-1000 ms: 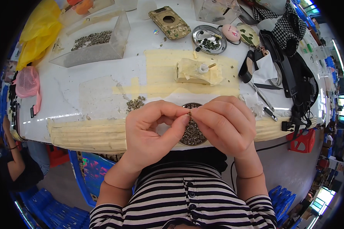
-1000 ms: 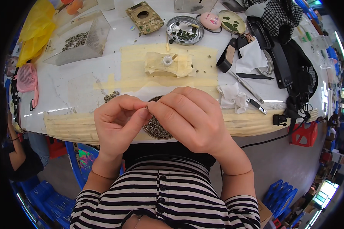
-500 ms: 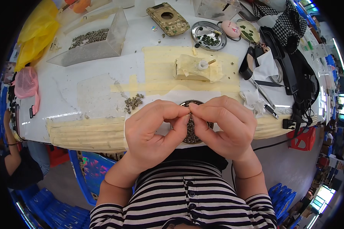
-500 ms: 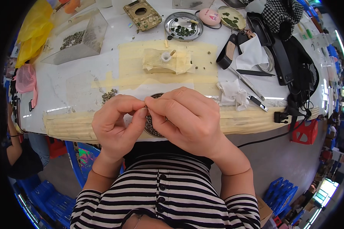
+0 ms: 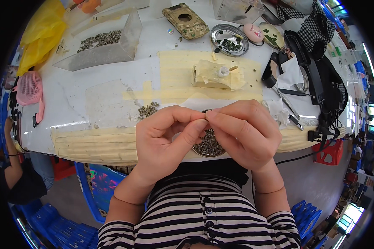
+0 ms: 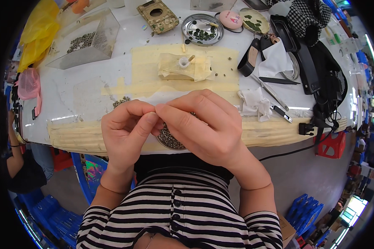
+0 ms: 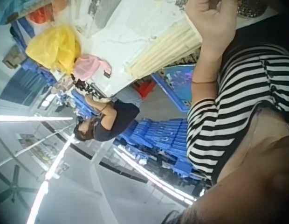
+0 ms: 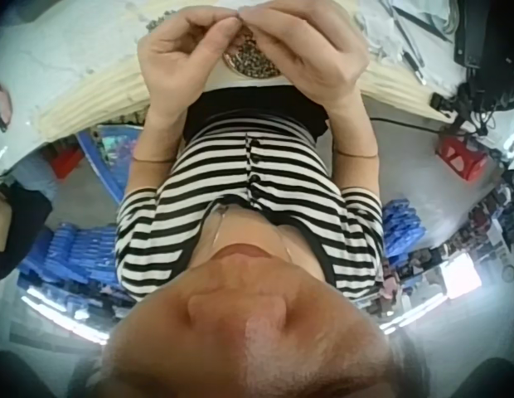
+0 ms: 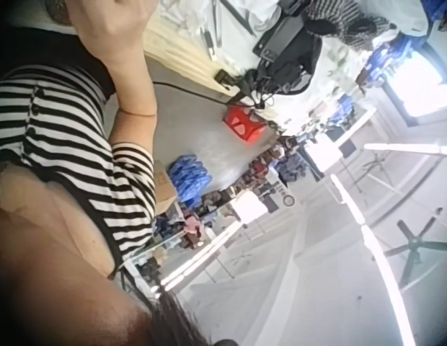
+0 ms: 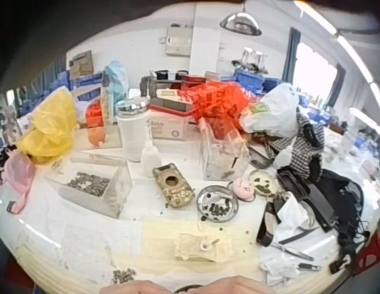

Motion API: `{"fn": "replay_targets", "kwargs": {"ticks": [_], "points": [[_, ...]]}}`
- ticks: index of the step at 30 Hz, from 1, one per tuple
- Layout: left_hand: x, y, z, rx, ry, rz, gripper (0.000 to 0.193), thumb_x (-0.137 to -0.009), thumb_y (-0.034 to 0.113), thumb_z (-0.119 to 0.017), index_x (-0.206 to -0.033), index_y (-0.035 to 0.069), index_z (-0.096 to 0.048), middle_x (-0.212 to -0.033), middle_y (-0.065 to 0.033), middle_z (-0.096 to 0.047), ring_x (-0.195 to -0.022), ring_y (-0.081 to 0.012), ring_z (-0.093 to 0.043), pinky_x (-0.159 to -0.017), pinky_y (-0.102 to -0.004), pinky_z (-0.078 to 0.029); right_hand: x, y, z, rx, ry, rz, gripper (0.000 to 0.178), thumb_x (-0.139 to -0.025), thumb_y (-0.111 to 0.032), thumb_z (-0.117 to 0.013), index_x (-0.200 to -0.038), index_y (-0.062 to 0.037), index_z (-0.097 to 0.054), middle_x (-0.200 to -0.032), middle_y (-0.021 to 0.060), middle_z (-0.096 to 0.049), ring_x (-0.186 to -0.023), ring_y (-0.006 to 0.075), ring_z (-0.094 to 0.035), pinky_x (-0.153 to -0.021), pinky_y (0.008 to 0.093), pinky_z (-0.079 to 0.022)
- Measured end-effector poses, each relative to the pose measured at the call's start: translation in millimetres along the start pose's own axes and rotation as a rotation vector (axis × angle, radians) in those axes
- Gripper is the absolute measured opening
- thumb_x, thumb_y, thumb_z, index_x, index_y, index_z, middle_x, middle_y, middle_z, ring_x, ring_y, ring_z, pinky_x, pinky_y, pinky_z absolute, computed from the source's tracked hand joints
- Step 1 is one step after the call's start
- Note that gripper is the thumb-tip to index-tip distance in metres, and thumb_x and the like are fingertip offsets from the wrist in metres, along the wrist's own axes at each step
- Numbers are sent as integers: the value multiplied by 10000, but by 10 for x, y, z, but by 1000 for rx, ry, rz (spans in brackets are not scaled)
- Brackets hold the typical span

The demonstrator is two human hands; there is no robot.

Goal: Assembling small toy components using tweezers at a workbench.

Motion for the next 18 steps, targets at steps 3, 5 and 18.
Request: {"fn": "replay_targets", "kwargs": {"ticks": [3,5,18], "points": [[-1,-2,-2,4,-4,-10,128,-849,-26,-635,-972,-61,-633,-860,-72,-643,-757,-88,-600,-681,-214,-499,3,8,0,11,15,2,299,-581,36,-725,-870,-23,-674,-765,60,-613,-632,203,-591,-538,286,-480],[-2,28,2,-103,20,-97,142,-830,-27,-654,-969,-53,-641,-857,-80,-651,-747,-99,-608,-675,-219,-500,8,26,-6,-10,36,-45,280,-584,38,-728,-850,-25,-669,-752,60,-607,-629,204,-588,-536,288,-477],[82,281,-144,-776,147,-726,225,-689,-77,-713,-899,-15,-658,-795,-124,-661,-633,-216,-634,-566,-276,-507,23,15,-6,41,10,-95,225,-642,46,-721,-842,-16,-640,-746,80,-575,-639,229,-580,-538,314,-472]]}}
Point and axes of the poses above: each hand's wrist, its own x-axis away from the middle knuckle, its own z-axis out of the back of the hand, y = z × x, the point moved 6 cm from there along -x, towards the middle knuckle
